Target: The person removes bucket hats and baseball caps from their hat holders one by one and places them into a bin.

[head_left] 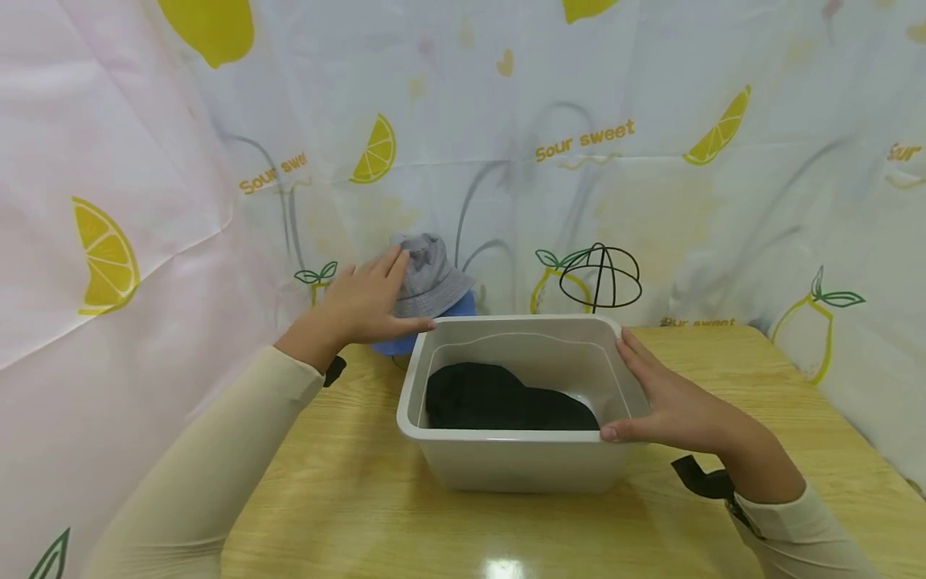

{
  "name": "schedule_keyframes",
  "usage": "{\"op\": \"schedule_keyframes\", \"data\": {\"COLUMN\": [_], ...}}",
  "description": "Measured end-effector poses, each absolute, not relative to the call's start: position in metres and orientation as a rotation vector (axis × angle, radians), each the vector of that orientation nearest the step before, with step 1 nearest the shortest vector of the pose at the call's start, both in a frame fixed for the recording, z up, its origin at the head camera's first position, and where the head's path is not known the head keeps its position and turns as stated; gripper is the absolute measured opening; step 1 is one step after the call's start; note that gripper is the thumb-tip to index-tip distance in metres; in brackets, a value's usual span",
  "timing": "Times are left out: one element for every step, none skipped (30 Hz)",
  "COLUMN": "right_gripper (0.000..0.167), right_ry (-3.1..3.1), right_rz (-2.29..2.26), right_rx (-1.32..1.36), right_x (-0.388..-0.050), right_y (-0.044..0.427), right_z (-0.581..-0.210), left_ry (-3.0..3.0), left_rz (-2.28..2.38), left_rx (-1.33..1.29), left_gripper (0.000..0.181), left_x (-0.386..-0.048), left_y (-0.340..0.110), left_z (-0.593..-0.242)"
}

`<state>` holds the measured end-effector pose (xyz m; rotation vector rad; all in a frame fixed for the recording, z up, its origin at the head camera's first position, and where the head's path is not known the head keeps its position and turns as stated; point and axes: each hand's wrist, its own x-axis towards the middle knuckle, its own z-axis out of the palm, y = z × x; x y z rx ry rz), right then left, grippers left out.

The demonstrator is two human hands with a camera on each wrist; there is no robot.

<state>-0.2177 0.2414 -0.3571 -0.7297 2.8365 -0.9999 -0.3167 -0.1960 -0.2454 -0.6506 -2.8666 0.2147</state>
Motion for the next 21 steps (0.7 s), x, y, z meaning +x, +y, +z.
{"op": "schedule_keyframes", "data": {"right_gripper": [0.127,0.127,0.127,0.127,0.127,0.126,0.126,0.126,0.126,0.126,0.126,0.127,0.127,0.127,0.127,0.127,0.128,0.128,0.128,0.128,0.128], "right_ry": [2.837,2.838,2.840,2.842,2.844,2.844,2.846,2.846,2.845,2.845,2.847,2.847,2.849,2.851,2.853,2.854,2.854,2.854,2.857,2.858,2.858], "right_rz": [-1.000,-1.001,-1.001,-1.001,-1.002,-1.003,-1.002,-1.002,-1.003,-1.006,-1.006,-1.007,-1.007,-1.008,-1.007,-1.005,-1.001,-0.999,-0.999,-0.998,-1.000], "right_rx": [-0.732,-0.733,-0.735,-0.736,-0.737,-0.738,-0.739,-0.739,-0.740,-0.741,-0.745,-0.748,-0.752,-0.755,-0.757,-0.759,-0.758,-0.754,-0.754,-0.753,-0.753], "right_x": [-0.218,-0.217,-0.217,-0.217,-0.217,-0.217,-0.217,-0.217,-0.217,-0.217,-0.217,-0.218,-0.218,-0.219,-0.219,-0.219,-0.220,-0.220,-0.220,-0.219,-0.219], "right_y": [0.241,0.241,0.241,0.241,0.241,0.241,0.241,0.241,0.241,0.241,0.241,0.241,0.241,0.241,0.240,0.240,0.240,0.240,0.241,0.241,0.241], "right_z": [-0.357,-0.357,-0.357,-0.357,-0.357,-0.357,-0.357,-0.357,-0.357,-0.357,-0.357,-0.358,-0.358,-0.358,-0.358,-0.359,-0.359,-0.359,-0.359,-0.359,-0.360], "left_ry": [-2.862,-2.860,-2.855,-2.854,-2.853,-2.854,-2.852,-2.852,-2.849,-2.850,-2.853,-2.855,-2.857,-2.860,-2.864,-2.869,-2.874,-2.876,-2.878,-2.879,-2.879], "left_rz": [0.215,0.211,0.204,0.196,0.186,0.183,0.182,0.179,0.180,0.187,0.199,0.207,0.210,0.213,0.217,0.217,0.210,0.202,0.195,0.184,0.172], "left_rx": [-0.648,-0.645,-0.644,-0.643,-0.643,-0.642,-0.643,-0.641,-0.641,-0.637,-0.629,-0.618,-0.609,-0.601,-0.594,-0.585,-0.579,-0.574,-0.572,-0.568,-0.565], "left_gripper": [0.128,0.127,0.127,0.127,0.126,0.126,0.126,0.126,0.125,0.125,0.125,0.125,0.125,0.125,0.125,0.125,0.125,0.125,0.125,0.125,0.125], "left_x": [-0.318,-0.320,-0.321,-0.323,-0.324,-0.326,-0.328,-0.330,-0.333,-0.336,-0.338,-0.341,-0.343,-0.346,-0.348,-0.351,-0.353,-0.355,-0.357,-0.359,-0.361], "left_y": [-0.195,-0.195,-0.194,-0.193,-0.192,-0.191,-0.190,-0.189,-0.189,-0.188,-0.187,-0.187,-0.188,-0.188,-0.188,-0.189,-0.189,-0.189,-0.189,-0.188,-0.188], "left_z": [-0.245,-0.243,-0.242,-0.241,-0.240,-0.239,-0.238,-0.237,-0.235,-0.234,-0.233,-0.233,-0.232,-0.231,-0.231,-0.230,-0.230,-0.230,-0.230,-0.230,-0.230]}}
